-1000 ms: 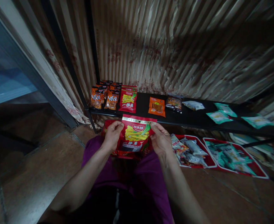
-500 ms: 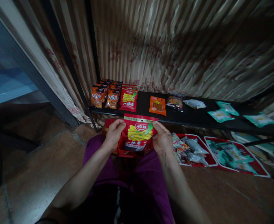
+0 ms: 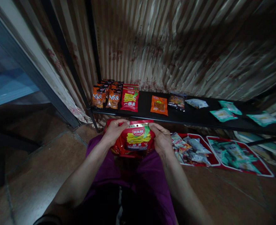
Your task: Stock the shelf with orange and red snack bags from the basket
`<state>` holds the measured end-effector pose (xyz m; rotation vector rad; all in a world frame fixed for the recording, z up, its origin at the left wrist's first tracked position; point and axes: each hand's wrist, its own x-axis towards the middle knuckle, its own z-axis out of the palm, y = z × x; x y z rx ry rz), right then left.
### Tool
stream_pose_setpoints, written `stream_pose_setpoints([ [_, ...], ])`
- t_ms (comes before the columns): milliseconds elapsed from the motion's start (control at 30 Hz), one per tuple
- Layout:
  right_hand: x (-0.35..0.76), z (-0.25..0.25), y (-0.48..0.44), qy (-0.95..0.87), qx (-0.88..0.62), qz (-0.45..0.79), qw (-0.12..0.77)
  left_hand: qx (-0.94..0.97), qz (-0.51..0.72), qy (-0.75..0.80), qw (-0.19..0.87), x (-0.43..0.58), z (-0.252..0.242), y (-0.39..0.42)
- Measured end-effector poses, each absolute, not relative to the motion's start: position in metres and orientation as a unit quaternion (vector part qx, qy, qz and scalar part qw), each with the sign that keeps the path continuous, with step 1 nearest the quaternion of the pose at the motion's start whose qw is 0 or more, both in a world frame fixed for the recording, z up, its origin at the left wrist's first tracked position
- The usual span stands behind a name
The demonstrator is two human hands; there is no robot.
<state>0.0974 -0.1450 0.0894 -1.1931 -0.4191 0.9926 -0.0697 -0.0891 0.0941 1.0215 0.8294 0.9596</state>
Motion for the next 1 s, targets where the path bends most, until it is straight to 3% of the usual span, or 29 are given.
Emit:
stream_pose_setpoints([
  [200, 0.115, 0.082, -0.152, -0.272, -0.502, 0.527, 0.630, 0.343, 0.424, 0.351, 0.761, -0.066, 0.096, -0.087],
  [467, 0.127, 0.037, -0.181, -0.266, -0.437, 0.665, 0.544, 0.150, 0.441, 0.338, 0.818, -0.066, 0.093, -0.069],
  [667, 0.118, 0.016, -0.190, -0.157, -0.450, 0.642, 0.601, 0.081, 0.435, 0.342, 0.829, -0.068, 0.085, -0.065],
  [1000, 0.103, 0.046, -0.194, -0.124, -0.501, 0.502, 0.694, 0.177, 0.494, 0.341, 0.780, -0.091, 0.084, -0.056],
])
